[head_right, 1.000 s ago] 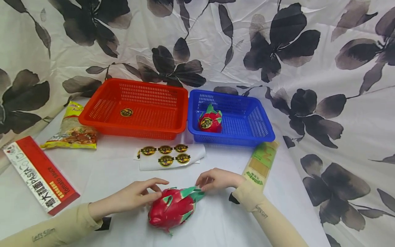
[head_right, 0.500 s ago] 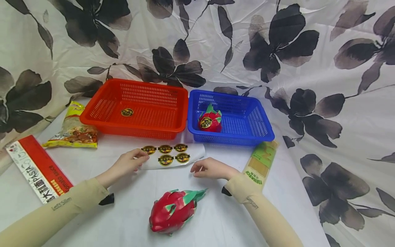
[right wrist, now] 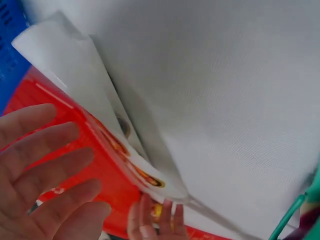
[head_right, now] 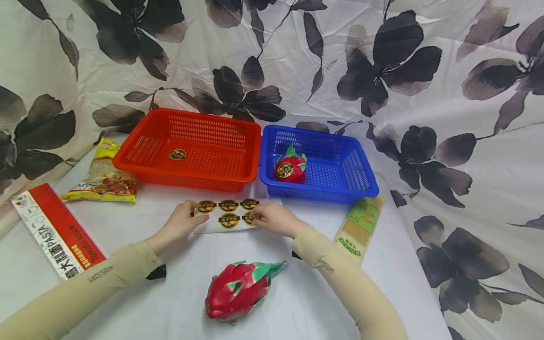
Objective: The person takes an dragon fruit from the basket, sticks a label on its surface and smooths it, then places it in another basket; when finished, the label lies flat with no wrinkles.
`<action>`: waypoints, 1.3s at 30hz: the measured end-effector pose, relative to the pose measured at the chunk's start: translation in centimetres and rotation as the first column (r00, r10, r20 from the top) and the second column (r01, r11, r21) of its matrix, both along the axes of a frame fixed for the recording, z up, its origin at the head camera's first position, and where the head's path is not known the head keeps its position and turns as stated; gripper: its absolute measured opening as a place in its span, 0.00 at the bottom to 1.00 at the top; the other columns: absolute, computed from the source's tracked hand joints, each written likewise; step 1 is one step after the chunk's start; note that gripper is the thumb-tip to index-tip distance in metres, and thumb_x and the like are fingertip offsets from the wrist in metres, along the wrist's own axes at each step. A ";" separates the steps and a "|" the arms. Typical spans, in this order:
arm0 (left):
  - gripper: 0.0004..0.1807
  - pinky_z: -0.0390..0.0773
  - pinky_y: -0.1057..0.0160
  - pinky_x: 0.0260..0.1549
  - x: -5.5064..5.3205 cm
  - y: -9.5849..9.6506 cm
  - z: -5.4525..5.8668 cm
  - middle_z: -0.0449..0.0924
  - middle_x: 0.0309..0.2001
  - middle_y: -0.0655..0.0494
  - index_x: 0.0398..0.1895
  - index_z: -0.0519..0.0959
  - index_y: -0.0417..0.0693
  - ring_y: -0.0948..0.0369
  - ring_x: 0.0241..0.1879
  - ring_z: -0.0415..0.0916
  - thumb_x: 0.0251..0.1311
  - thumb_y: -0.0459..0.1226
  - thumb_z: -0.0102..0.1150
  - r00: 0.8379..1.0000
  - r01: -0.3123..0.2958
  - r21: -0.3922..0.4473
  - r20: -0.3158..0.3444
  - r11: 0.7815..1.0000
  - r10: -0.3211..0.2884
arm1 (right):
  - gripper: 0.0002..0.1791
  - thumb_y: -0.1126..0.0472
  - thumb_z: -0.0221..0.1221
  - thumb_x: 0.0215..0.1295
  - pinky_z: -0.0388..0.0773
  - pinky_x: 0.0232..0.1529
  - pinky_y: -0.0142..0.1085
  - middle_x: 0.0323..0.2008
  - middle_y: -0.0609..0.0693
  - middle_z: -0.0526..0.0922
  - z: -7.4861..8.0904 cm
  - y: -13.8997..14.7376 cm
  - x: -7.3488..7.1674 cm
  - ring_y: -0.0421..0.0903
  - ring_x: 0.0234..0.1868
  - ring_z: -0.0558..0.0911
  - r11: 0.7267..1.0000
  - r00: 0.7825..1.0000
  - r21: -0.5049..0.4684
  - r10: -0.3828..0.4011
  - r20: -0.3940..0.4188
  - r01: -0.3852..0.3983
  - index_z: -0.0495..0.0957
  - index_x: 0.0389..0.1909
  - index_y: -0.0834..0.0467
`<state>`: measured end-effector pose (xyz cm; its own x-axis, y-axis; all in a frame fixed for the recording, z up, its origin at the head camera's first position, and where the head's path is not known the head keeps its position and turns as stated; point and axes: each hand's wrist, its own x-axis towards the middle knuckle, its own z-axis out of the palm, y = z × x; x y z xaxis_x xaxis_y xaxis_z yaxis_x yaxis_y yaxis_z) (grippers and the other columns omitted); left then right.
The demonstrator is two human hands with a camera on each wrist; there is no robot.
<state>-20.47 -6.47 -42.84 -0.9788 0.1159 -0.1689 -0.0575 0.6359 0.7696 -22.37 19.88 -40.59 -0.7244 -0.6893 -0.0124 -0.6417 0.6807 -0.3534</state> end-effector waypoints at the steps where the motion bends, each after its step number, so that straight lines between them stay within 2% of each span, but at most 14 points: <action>1: 0.29 0.65 0.46 0.55 0.0 0.1 0.0 0.60 0.54 0.29 0.57 0.60 0.27 0.41 0.52 0.64 0.60 0.40 0.52 1.000 -0.010 0.010 -0.002 1.000 0.010 | 0.10 0.58 0.57 0.62 0.75 0.47 0.36 0.40 0.47 0.82 -0.1 -0.3 -0.1 0.44 0.44 0.79 1.000 1.000 0.008 0.008 -0.018 -0.008 0.80 0.43 0.56; 5: 0.30 0.64 0.47 0.56 -0.1 0.3 -0.1 0.61 0.55 0.29 0.59 0.58 0.26 0.42 0.54 0.63 0.58 0.36 0.54 0.998 -0.069 0.095 0.001 0.993 0.069 | 0.11 0.58 0.59 0.61 0.75 0.47 0.35 0.40 0.48 0.81 -0.4 -1.5 -0.6 0.43 0.43 0.78 0.999 0.998 0.027 0.048 -0.050 -0.046 0.80 0.43 0.56; 7: 0.32 0.67 0.49 0.56 -0.2 0.4 -0.2 0.60 0.57 0.29 0.61 0.55 0.27 0.42 0.55 0.64 0.57 0.33 0.54 0.994 -0.106 0.207 0.045 0.973 0.099 | 0.11 0.57 0.59 0.61 0.75 0.48 0.35 0.41 0.48 0.80 -0.5 -1.9 -0.6 0.43 0.44 0.78 0.998 0.997 0.028 0.058 -0.051 -0.056 0.79 0.44 0.55; 12: 0.36 0.77 0.64 0.45 0.2 0.8 0.0 0.62 0.60 0.30 0.65 0.48 0.28 0.49 0.50 0.73 0.57 0.27 0.52 0.964 -0.234 0.473 0.225 0.849 0.141 | 0.12 0.56 0.60 0.60 0.74 0.51 0.35 0.42 0.46 0.80 -0.5 -2.5 -0.3 0.42 0.47 0.77 0.998 0.996 0.020 0.060 -0.058 -0.059 0.79 0.45 0.54; 18: 0.36 0.71 0.73 0.29 1.1 1.0 0.1 0.63 0.57 0.35 0.67 0.47 0.30 0.67 0.29 0.68 0.56 0.24 0.50 0.945 -0.260 0.619 0.320 0.742 0.064 | 0.14 0.55 0.60 0.60 0.76 0.46 0.36 0.42 0.48 0.80 -0.1 -2.5 0.3 0.43 0.43 0.78 1.000 0.995 0.004 -0.028 -0.092 0.028 0.78 0.46 0.54; 24: 0.26 0.75 0.68 0.34 2.1 1.3 0.4 0.64 0.48 0.41 0.59 0.54 0.29 0.63 0.33 0.70 0.54 0.21 0.42 0.926 -0.278 0.741 0.376 0.611 -0.035 | 0.13 0.53 0.60 0.60 0.76 0.43 0.37 0.39 0.47 0.81 0.1 -1.6 0.5 0.43 0.39 0.79 0.986 0.981 -0.062 -0.158 -0.116 0.152 0.79 0.42 0.55; 28: 0.19 0.76 0.64 0.39 2.2 1.3 0.9 0.64 0.46 0.47 0.50 0.57 0.35 0.61 0.39 0.69 0.51 0.22 0.36 0.925 -0.264 0.799 0.368 0.540 -0.092 | 0.13 0.50 0.57 0.62 0.74 0.38 0.33 0.35 0.45 0.79 0.1 -0.8 0.7 0.40 0.35 0.75 0.972 0.976 -0.116 -0.212 -0.050 0.206 0.79 0.41 0.53; 29: 0.18 0.74 0.65 0.40 2.2 1.3 1.1 0.63 0.46 0.50 0.47 0.59 0.36 0.62 0.40 0.68 0.50 0.22 0.36 0.932 -0.250 0.805 0.350 0.537 -0.091 | 0.14 0.49 0.57 0.62 0.74 0.37 0.33 0.36 0.45 0.79 0.1 -0.7 0.7 0.40 0.35 0.75 0.969 0.976 -0.129 -0.215 -0.031 0.210 0.79 0.43 0.53; 31: 0.14 0.71 0.70 0.36 2.0 1.3 1.4 0.65 0.36 0.54 0.39 0.63 0.36 0.66 0.33 0.65 0.47 0.23 0.36 0.952 -0.202 0.786 0.297 0.584 -0.071 | 0.19 0.48 0.57 0.62 0.76 0.38 0.35 0.41 0.46 0.77 0.3 -0.5 0.7 0.42 0.37 0.76 0.967 0.979 -0.155 -0.205 -0.007 0.201 0.76 0.50 0.53; 33: 0.10 0.66 0.71 0.28 1.8 1.1 1.6 0.65 0.27 0.59 0.32 0.69 0.35 0.67 0.24 0.60 0.45 0.23 0.38 0.977 -0.133 0.712 0.212 0.689 -0.031 | 0.26 0.48 0.58 0.60 0.77 0.44 0.38 0.49 0.48 0.74 0.6 -0.5 0.7 0.45 0.44 0.77 0.972 0.984 -0.165 -0.175 -0.021 0.169 0.71 0.57 0.54; 35: 0.10 0.62 0.70 0.26 1.5 1.0 2.0 0.67 0.22 0.61 0.28 0.75 0.32 0.67 0.21 0.57 0.44 0.25 0.42 0.994 -0.063 0.603 0.110 0.795 -0.005 | 0.30 0.49 0.61 0.58 0.77 0.43 0.39 0.51 0.49 0.74 1.0 -0.5 0.6 0.45 0.42 0.78 0.977 0.990 -0.171 -0.135 -0.041 0.126 0.67 0.61 0.54; 36: 0.12 0.63 0.69 0.27 1.5 1.0 2.1 0.72 0.20 0.57 0.31 0.77 0.32 0.66 0.21 0.59 0.46 0.26 0.44 0.998 -0.027 0.556 0.066 0.831 -0.012 | 0.30 0.50 0.62 0.58 0.78 0.42 0.37 0.50 0.49 0.75 1.2 -0.6 0.6 0.45 0.40 0.78 0.980 0.992 -0.172 -0.108 -0.063 0.096 0.68 0.60 0.55; 37: 0.15 0.66 0.67 0.31 1.4 0.9 2.2 0.78 0.25 0.54 0.38 0.79 0.32 0.64 0.24 0.65 0.49 0.28 0.45 1.000 0.006 0.523 0.023 0.852 -0.021 | 0.27 0.51 0.62 0.57 0.77 0.42 0.35 0.48 0.49 0.77 1.3 -0.6 0.5 0.43 0.38 0.78 0.984 0.992 -0.166 -0.084 -0.090 0.068 0.71 0.57 0.55; 39: 0.18 0.67 0.61 0.45 1.5 0.9 2.5 0.81 0.42 0.49 0.48 0.77 0.34 0.61 0.39 0.71 0.57 0.33 0.46 0.999 0.045 0.520 -0.043 0.853 -0.027 | 0.19 0.55 0.63 0.57 0.75 0.33 0.30 0.38 0.48 0.81 1.6 -0.7 0.4 0.39 0.28 0.75 0.984 0.991 -0.175 -0.049 -0.123 0.027 0.76 0.48 0.56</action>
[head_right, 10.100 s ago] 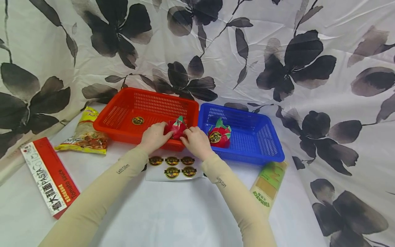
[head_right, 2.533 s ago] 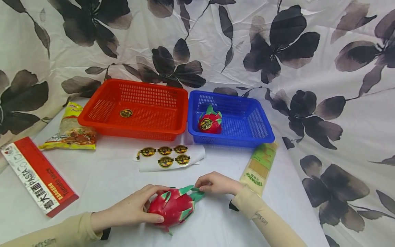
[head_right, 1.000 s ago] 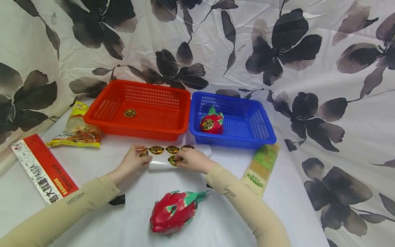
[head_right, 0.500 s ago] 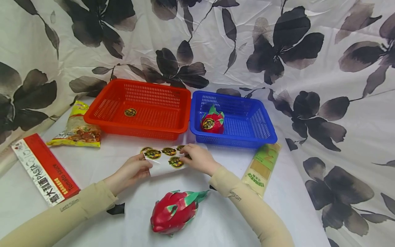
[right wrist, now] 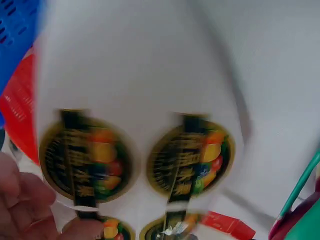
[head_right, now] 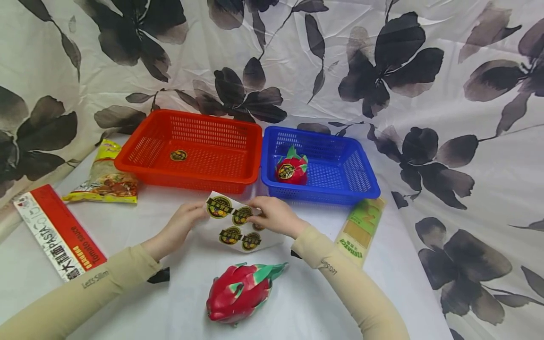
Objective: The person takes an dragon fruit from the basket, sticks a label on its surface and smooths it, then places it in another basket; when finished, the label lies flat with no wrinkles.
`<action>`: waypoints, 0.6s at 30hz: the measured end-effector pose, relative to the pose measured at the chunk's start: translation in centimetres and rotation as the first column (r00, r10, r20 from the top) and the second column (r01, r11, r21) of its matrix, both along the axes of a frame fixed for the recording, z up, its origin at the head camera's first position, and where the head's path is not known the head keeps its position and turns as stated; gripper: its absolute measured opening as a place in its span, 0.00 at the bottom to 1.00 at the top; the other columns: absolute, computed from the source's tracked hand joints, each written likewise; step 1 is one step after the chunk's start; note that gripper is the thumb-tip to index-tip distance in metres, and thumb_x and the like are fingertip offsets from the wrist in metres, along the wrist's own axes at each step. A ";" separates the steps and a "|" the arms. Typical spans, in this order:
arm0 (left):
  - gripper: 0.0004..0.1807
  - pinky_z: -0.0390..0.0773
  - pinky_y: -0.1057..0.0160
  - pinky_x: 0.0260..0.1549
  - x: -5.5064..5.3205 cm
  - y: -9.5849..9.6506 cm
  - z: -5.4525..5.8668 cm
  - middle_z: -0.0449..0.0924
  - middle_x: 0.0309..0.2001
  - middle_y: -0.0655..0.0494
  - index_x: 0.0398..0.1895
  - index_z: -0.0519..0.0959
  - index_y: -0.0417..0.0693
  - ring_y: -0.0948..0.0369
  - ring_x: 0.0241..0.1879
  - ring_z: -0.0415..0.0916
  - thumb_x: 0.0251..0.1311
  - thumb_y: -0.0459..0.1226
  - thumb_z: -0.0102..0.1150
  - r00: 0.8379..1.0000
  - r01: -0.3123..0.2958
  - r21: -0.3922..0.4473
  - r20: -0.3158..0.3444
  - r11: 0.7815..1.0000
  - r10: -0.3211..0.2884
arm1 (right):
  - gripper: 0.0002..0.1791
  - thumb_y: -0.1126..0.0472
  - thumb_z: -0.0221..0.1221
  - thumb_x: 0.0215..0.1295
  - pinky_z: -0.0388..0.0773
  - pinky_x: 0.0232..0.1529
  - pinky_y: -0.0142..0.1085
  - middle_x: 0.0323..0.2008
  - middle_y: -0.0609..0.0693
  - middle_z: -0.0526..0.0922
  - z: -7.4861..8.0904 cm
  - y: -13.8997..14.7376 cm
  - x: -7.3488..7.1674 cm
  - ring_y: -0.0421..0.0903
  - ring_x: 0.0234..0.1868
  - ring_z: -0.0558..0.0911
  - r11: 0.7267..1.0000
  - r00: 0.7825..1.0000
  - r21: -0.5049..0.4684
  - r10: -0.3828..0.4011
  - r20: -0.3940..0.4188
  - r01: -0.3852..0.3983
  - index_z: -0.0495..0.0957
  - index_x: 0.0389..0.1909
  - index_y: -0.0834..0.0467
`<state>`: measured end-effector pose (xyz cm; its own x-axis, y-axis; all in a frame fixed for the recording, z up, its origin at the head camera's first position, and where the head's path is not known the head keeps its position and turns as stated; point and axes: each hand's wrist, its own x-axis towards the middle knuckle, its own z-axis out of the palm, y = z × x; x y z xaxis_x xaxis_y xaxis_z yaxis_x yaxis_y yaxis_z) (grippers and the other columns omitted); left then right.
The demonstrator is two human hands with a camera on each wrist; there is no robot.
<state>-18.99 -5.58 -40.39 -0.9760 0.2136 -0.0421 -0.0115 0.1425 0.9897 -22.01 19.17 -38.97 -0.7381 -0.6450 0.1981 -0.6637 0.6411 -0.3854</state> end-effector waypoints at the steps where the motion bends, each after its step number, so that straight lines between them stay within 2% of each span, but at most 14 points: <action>1: 0.19 0.64 0.59 0.52 0.1 0.0 0.1 0.79 0.48 0.48 0.52 0.75 0.36 0.60 0.47 0.70 0.61 0.37 0.45 1.000 -0.007 0.022 -0.021 1.000 0.008 | 0.14 0.56 0.63 0.57 0.72 0.28 0.29 0.33 0.47 0.81 0.1 0.0 -0.1 0.38 0.24 0.72 1.000 1.000 -0.013 0.005 -0.006 -0.005 0.78 0.43 0.56; 4: 0.24 0.61 0.54 0.57 0.3 0.0 0.2 0.72 0.55 0.45 0.60 0.69 0.41 0.54 0.56 0.65 0.69 0.46 0.37 0.993 -0.098 0.147 -0.044 0.984 0.106 | 0.07 0.58 0.62 0.58 0.67 0.23 0.27 0.23 0.47 0.77 0.5 -0.1 -0.3 0.36 0.21 0.68 0.995 1.000 -0.096 -0.029 0.003 0.029 0.76 0.32 0.57; 6: 0.27 0.62 0.52 0.55 0.3 -0.1 0.1 0.68 0.56 0.44 0.62 0.65 0.42 0.52 0.56 0.63 0.70 0.50 0.31 0.985 -0.156 0.229 -0.040 0.961 0.169 | 0.07 0.59 0.60 0.60 0.68 0.20 0.27 0.22 0.48 0.76 0.8 -0.1 -0.3 0.38 0.20 0.69 0.977 0.995 -0.198 -0.070 0.074 0.083 0.74 0.34 0.58; 8: 0.29 0.63 0.51 0.55 0.3 -0.1 -0.1 0.65 0.57 0.42 0.64 0.61 0.40 0.49 0.56 0.61 0.70 0.50 0.29 0.980 -0.188 0.275 -0.018 0.943 0.200 | 0.09 0.60 0.58 0.62 0.72 0.21 0.29 0.22 0.51 0.77 1.1 -0.1 -0.3 0.41 0.20 0.72 0.941 0.982 -0.306 -0.100 0.163 0.146 0.73 0.39 0.59; 10: 0.29 0.60 0.49 0.58 0.3 -0.1 -0.2 0.62 0.60 0.41 0.66 0.57 0.39 0.48 0.59 0.59 0.70 0.49 0.30 0.983 -0.180 0.277 0.009 0.944 0.185 | 0.11 0.61 0.56 0.64 0.76 0.23 0.33 0.25 0.56 0.80 1.3 -0.1 -0.2 0.45 0.21 0.76 0.892 0.964 -0.406 -0.103 0.247 0.200 0.71 0.44 0.62; 13: 0.28 0.58 0.51 0.61 0.1 0.0 -0.4 0.61 0.64 0.42 0.66 0.56 0.40 0.51 0.63 0.58 0.69 0.47 0.37 0.991 -0.135 0.238 0.029 0.962 0.132 | 0.12 0.62 0.53 0.66 0.80 0.29 0.37 0.29 0.61 0.81 1.3 -0.3 -0.1 0.48 0.24 0.80 0.807 0.927 -0.525 -0.069 0.369 0.270 0.69 0.47 0.64; 16: 0.26 0.64 0.58 0.57 0.0 0.4 -0.5 0.67 0.61 0.43 0.63 0.62 0.41 0.56 0.58 0.66 0.65 0.43 0.48 0.997 -0.083 0.171 0.021 0.982 0.080 | 0.12 0.63 0.52 0.67 0.81 0.32 0.39 0.29 0.61 0.80 1.1 -0.5 0.1 0.47 0.26 0.81 0.741 0.884 -0.583 -0.033 0.466 0.335 0.67 0.46 0.66; 18: 0.25 0.69 0.64 0.51 0.0 0.7 -0.6 0.73 0.56 0.42 0.60 0.67 0.40 0.61 0.50 0.72 0.61 0.40 0.56 0.999 -0.048 0.127 0.006 0.991 0.048 | 0.12 0.62 0.51 0.67 0.81 0.33 0.41 0.29 0.59 0.80 0.8 -0.7 0.1 0.45 0.26 0.81 0.714 0.856 -0.592 -0.020 0.516 0.374 0.66 0.46 0.66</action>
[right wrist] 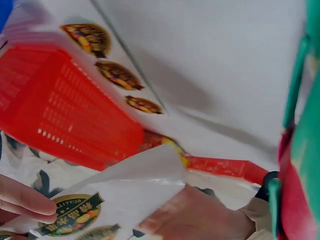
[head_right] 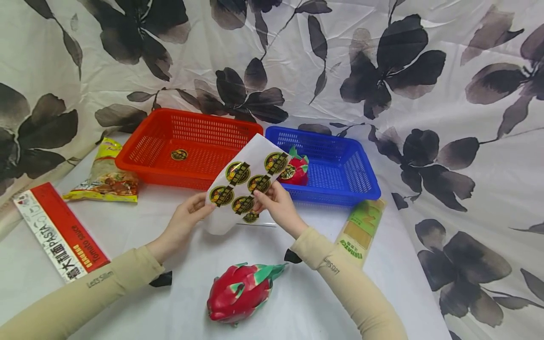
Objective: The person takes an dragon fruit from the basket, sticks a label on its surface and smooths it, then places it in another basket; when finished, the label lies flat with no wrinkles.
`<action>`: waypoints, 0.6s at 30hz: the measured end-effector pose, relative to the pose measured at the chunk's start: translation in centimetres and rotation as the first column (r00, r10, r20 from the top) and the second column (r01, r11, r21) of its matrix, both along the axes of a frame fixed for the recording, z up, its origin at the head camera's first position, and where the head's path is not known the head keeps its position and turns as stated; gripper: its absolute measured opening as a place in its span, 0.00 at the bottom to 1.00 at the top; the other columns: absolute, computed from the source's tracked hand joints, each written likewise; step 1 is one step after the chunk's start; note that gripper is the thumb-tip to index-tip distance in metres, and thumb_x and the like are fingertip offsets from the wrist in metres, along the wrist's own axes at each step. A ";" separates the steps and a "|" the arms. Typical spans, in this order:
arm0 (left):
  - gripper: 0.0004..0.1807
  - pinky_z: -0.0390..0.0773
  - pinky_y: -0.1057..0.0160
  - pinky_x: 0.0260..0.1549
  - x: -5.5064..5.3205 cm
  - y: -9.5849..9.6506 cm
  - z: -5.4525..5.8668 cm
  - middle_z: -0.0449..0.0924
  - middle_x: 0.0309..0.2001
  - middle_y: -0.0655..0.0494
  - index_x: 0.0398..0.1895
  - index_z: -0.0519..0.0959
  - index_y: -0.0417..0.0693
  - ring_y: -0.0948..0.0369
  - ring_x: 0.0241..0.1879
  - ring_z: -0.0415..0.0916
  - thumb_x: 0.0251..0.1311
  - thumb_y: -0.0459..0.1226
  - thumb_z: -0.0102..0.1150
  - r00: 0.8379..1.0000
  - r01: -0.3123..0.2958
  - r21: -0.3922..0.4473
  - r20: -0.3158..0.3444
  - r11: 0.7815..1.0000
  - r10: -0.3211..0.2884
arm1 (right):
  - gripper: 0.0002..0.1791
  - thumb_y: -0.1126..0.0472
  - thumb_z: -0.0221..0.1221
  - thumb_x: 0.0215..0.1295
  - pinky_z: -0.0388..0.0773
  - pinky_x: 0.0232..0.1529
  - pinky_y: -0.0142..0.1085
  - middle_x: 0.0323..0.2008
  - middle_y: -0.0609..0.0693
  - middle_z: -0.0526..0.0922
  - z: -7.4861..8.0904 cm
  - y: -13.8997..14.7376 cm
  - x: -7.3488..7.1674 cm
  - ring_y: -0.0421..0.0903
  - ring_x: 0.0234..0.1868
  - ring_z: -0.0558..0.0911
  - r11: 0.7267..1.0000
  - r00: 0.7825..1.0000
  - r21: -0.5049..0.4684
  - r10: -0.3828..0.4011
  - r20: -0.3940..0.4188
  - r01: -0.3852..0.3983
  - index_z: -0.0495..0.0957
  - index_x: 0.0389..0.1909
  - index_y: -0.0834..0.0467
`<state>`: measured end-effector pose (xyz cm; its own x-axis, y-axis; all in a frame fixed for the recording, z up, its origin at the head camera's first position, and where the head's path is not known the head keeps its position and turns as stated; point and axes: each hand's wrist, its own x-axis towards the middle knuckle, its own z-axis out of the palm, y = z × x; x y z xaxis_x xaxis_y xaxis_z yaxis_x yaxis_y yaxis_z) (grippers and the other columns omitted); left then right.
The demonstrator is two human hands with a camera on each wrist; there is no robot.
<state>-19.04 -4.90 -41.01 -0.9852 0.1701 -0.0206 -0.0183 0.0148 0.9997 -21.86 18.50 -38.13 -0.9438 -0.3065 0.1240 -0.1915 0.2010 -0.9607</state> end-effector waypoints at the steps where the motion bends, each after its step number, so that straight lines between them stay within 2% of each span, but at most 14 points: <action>1: 0.24 0.71 0.66 0.47 0.0 0.1 0.0 0.76 0.53 0.41 0.58 0.70 0.39 0.63 0.46 0.74 0.59 0.38 0.58 1.000 0.013 -0.029 -0.010 1.000 -0.013 | 0.13 0.62 0.51 0.67 0.81 0.33 0.42 0.29 0.58 0.80 -0.1 0.0 0.0 0.45 0.25 0.81 1.000 1.000 -0.009 -0.005 0.017 0.005 0.66 0.47 0.66; 3: 0.22 0.74 0.70 0.41 0.1 0.3 -0.1 0.79 0.48 0.38 0.53 0.73 0.35 0.66 0.40 0.77 0.56 0.35 0.61 0.999 0.023 -0.075 -0.040 0.997 -0.026 | 0.13 0.61 0.52 0.67 0.81 0.34 0.44 0.28 0.57 0.80 -0.4 -0.1 0.0 0.45 0.25 0.81 1.000 0.999 -0.006 -0.016 0.033 0.016 0.66 0.47 0.66; 6: 0.19 0.75 0.73 0.37 0.1 0.4 -0.3 0.80 0.45 0.35 0.50 0.74 0.31 0.69 0.36 0.77 0.55 0.32 0.60 0.998 0.020 -0.106 -0.063 0.994 -0.027 | 0.14 0.61 0.53 0.66 0.80 0.34 0.49 0.29 0.60 0.80 -0.6 -0.1 -0.1 0.46 0.25 0.81 0.999 0.999 0.019 -0.039 0.028 0.038 0.67 0.47 0.64; 10: 0.18 0.75 0.73 0.35 0.0 0.5 -0.4 0.79 0.45 0.34 0.49 0.74 0.29 0.68 0.36 0.78 0.56 0.30 0.58 0.999 -0.003 -0.103 -0.039 0.995 -0.001 | 0.18 0.59 0.56 0.64 0.80 0.31 0.48 0.36 0.62 0.80 -0.8 0.0 -0.1 0.47 0.26 0.81 0.982 0.992 0.147 -0.114 -0.054 0.121 0.65 0.50 0.62; 14: 0.19 0.76 0.73 0.34 -0.1 0.6 -0.5 0.79 0.45 0.34 0.50 0.73 0.29 0.67 0.36 0.78 0.56 0.30 0.58 1.000 -0.017 -0.096 -0.007 0.995 0.017 | 0.27 0.56 0.59 0.61 0.78 0.33 0.40 0.47 0.58 0.76 -0.8 0.1 -0.2 0.48 0.33 0.80 0.929 0.956 0.250 -0.234 -0.179 0.274 0.61 0.57 0.60; 18: 0.19 0.76 0.73 0.34 0.0 0.6 -0.7 0.79 0.45 0.33 0.50 0.73 0.28 0.67 0.35 0.78 0.55 0.30 0.58 1.000 -0.015 -0.089 0.000 0.996 0.015 | 0.34 0.56 0.60 0.60 0.75 0.44 0.44 0.57 0.59 0.68 -0.7 0.3 -0.2 0.53 0.47 0.75 0.898 0.911 0.246 -0.291 -0.293 0.366 0.56 0.63 0.63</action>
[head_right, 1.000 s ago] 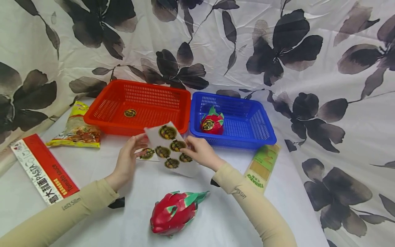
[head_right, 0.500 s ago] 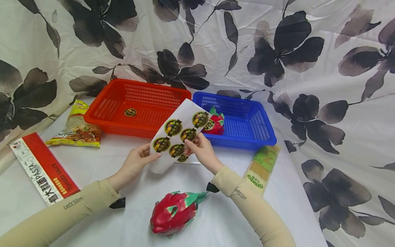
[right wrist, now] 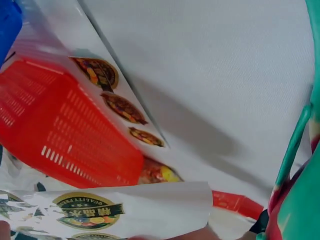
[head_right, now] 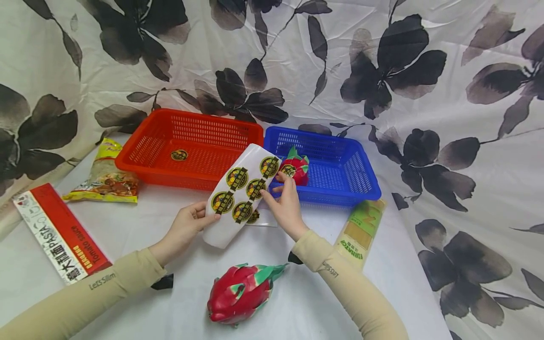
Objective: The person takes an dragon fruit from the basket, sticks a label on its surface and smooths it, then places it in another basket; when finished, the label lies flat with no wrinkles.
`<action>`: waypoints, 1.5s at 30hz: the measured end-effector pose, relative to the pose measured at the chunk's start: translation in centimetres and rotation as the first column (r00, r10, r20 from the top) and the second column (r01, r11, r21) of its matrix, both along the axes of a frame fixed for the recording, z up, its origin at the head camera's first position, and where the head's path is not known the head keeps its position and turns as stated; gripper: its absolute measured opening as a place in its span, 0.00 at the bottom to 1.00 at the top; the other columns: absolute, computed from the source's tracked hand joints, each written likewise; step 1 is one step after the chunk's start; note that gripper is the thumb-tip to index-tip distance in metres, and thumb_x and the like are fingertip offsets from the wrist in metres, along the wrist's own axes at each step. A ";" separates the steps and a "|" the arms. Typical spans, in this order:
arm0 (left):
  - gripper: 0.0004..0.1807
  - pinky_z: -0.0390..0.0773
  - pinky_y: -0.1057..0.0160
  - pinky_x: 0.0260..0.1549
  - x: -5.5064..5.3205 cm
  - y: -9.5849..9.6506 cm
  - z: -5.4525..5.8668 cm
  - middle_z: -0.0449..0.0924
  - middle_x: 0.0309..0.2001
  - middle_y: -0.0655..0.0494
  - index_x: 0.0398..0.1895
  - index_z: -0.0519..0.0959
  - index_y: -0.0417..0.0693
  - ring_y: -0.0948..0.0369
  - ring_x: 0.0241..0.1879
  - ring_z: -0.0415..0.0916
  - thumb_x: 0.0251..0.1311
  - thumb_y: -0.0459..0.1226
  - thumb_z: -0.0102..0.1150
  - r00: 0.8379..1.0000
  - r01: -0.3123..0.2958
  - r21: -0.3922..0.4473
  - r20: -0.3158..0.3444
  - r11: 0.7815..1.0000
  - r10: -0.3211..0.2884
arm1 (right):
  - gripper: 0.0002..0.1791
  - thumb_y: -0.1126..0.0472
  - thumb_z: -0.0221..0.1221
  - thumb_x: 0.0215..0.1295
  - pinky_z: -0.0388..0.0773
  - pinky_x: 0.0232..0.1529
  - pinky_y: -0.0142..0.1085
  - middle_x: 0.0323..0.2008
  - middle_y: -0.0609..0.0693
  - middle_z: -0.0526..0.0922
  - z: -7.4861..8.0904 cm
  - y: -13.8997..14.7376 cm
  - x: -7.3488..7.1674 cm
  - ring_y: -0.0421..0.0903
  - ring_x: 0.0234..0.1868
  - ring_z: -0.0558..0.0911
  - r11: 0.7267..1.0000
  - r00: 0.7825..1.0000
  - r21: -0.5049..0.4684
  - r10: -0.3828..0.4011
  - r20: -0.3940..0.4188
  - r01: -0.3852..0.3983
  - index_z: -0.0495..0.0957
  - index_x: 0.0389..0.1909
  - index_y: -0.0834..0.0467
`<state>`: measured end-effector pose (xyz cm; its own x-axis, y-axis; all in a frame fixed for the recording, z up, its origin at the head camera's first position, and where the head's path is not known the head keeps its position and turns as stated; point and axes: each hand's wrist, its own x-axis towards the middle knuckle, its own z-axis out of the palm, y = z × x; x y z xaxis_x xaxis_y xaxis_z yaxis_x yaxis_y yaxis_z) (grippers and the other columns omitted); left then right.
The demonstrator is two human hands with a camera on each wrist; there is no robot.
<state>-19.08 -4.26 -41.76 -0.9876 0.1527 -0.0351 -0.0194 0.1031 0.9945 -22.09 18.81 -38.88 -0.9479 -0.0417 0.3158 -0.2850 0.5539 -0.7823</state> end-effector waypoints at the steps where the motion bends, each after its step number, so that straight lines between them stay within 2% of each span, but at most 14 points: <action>1: 0.19 0.76 0.73 0.34 0.0 0.0 -0.1 0.79 0.44 0.33 0.50 0.73 0.28 0.67 0.35 0.79 0.55 0.30 0.58 1.000 0.004 -0.003 0.000 1.000 -0.004 | 0.36 0.56 0.60 0.60 0.73 0.49 0.46 0.59 0.60 0.65 0.0 0.0 0.0 0.54 0.53 0.73 1.000 1.000 0.016 0.000 -0.028 0.001 0.55 0.64 0.63; 4: 0.19 0.77 0.71 0.35 0.0 0.1 -0.4 0.79 0.44 0.33 0.49 0.73 0.27 0.65 0.35 0.79 0.55 0.30 0.59 0.999 0.034 -0.013 -0.006 0.999 -0.034 | 0.38 0.56 0.60 0.60 0.64 0.61 0.50 0.64 0.60 0.59 0.1 0.0 0.1 0.55 0.63 0.63 0.993 0.989 0.117 0.023 -0.143 -0.006 0.55 0.66 0.64; 6: 0.18 0.77 0.69 0.35 0.0 0.2 -0.5 0.79 0.44 0.33 0.48 0.73 0.27 0.62 0.37 0.80 0.55 0.30 0.58 0.998 0.059 -0.024 -0.009 0.998 -0.059 | 0.37 0.57 0.62 0.58 0.58 0.65 0.51 0.65 0.60 0.58 0.3 -0.2 0.3 0.56 0.66 0.58 0.976 0.966 0.214 0.083 -0.245 -0.029 0.57 0.65 0.65; 8: 0.19 0.78 0.67 0.36 0.1 0.3 -0.6 0.79 0.44 0.33 0.49 0.73 0.28 0.59 0.38 0.81 0.56 0.31 0.58 0.996 0.083 -0.023 -0.012 0.996 -0.083 | 0.35 0.58 0.64 0.56 0.56 0.66 0.52 0.65 0.60 0.61 0.5 -0.5 0.6 0.58 0.66 0.58 0.944 0.920 0.327 0.167 -0.355 -0.045 0.62 0.63 0.65; 11: 0.19 0.79 0.65 0.37 0.1 0.5 -0.8 0.79 0.45 0.34 0.50 0.73 0.29 0.57 0.39 0.81 0.55 0.31 0.58 0.994 0.108 -0.020 -0.016 0.994 -0.108 | 0.33 0.59 0.66 0.53 0.57 0.66 0.52 0.62 0.59 0.66 0.9 -1.0 0.9 0.60 0.65 0.61 0.879 0.832 0.472 0.315 -0.456 -0.074 0.67 0.60 0.64; 14: 0.20 0.79 0.62 0.36 0.3 0.7 -0.8 0.79 0.46 0.34 0.51 0.73 0.30 0.56 0.40 0.81 0.55 0.31 0.59 0.992 0.125 -0.004 -0.013 0.992 -0.125 | 0.30 0.58 0.67 0.52 0.60 0.65 0.50 0.60 0.57 0.70 1.2 -1.7 1.3 0.59 0.64 0.64 0.811 0.761 0.575 0.439 -0.478 -0.108 0.71 0.57 0.61; 16: 0.21 0.80 0.62 0.36 0.3 0.8 -0.7 0.79 0.46 0.34 0.51 0.73 0.30 0.56 0.39 0.81 0.55 0.32 0.59 0.991 0.132 0.009 -0.011 0.991 -0.132 | 0.28 0.57 0.66 0.52 0.62 0.64 0.48 0.57 0.56 0.73 1.3 -2.0 1.5 0.57 0.63 0.66 0.771 0.726 0.624 0.502 -0.470 -0.129 0.73 0.55 0.60; 18: 0.21 0.80 0.63 0.35 0.4 0.9 -0.7 0.79 0.46 0.35 0.52 0.72 0.30 0.58 0.38 0.81 0.55 0.32 0.59 0.991 0.137 0.023 -0.009 0.990 -0.137 | 0.26 0.56 0.66 0.52 0.64 0.63 0.45 0.56 0.55 0.75 1.2 -2.3 1.7 0.54 0.62 0.68 0.736 0.704 0.661 0.546 -0.453 -0.146 0.75 0.53 0.59; 21: 0.21 0.80 0.64 0.35 0.4 1.0 -0.6 0.79 0.46 0.36 0.52 0.72 0.31 0.60 0.38 0.80 0.56 0.33 0.59 0.990 0.139 0.038 -0.004 0.990 -0.139 | 0.25 0.54 0.66 0.52 0.66 0.62 0.42 0.53 0.53 0.77 1.0 -2.4 1.9 0.52 0.60 0.71 0.695 0.694 0.702 0.583 -0.422 -0.157 0.77 0.51 0.58; 26: 0.23 0.79 0.64 0.38 0.5 1.0 -0.5 0.79 0.48 0.37 0.54 0.71 0.33 0.60 0.39 0.80 0.57 0.34 0.60 0.989 0.148 0.065 0.008 0.987 -0.149 | 0.24 0.54 0.66 0.52 0.67 0.61 0.40 0.53 0.51 0.78 0.7 -2.5 2.1 0.50 0.58 0.72 0.660 0.705 0.730 0.604 -0.372 -0.180 0.78 0.50 0.57; 32: 0.24 0.79 0.66 0.37 0.6 1.1 -0.4 0.78 0.48 0.36 0.56 0.69 0.32 0.63 0.37 0.80 0.56 0.33 0.59 0.984 0.172 0.095 0.024 0.980 -0.175 | 0.24 0.53 0.67 0.51 0.69 0.59 0.38 0.51 0.51 0.78 0.6 -2.6 2.1 0.48 0.55 0.74 0.659 0.716 0.723 0.606 -0.347 -0.207 0.78 0.49 0.57; 38: 0.22 0.77 0.68 0.35 0.8 1.3 -0.1 0.79 0.44 0.39 0.48 0.65 0.33 0.64 0.35 0.79 0.52 0.31 0.63 0.985 0.161 0.084 0.041 0.983 -0.165 | 0.23 0.54 0.67 0.51 0.73 0.54 0.35 0.49 0.50 0.79 0.4 -2.5 2.0 0.45 0.49 0.77 0.656 0.729 0.721 0.603 -0.324 -0.222 0.79 0.48 0.58; 45: 0.21 0.76 0.70 0.33 1.0 1.4 -0.2 0.79 0.42 0.38 0.47 0.63 0.34 0.64 0.34 0.78 0.53 0.28 0.61 0.988 0.148 0.059 0.028 0.987 -0.150 | 0.20 0.55 0.67 0.52 0.76 0.49 0.33 0.46 0.48 0.81 0.3 -2.5 2.2 0.43 0.46 0.79 0.655 0.744 0.716 0.599 -0.298 -0.240 0.80 0.46 0.57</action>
<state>-18.03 -2.81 -41.96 -0.9523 0.3004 -0.0533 -0.0398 0.0509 0.9979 -19.90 16.32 -38.54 -0.4977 -0.7403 0.4519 -0.8332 0.5529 -0.0119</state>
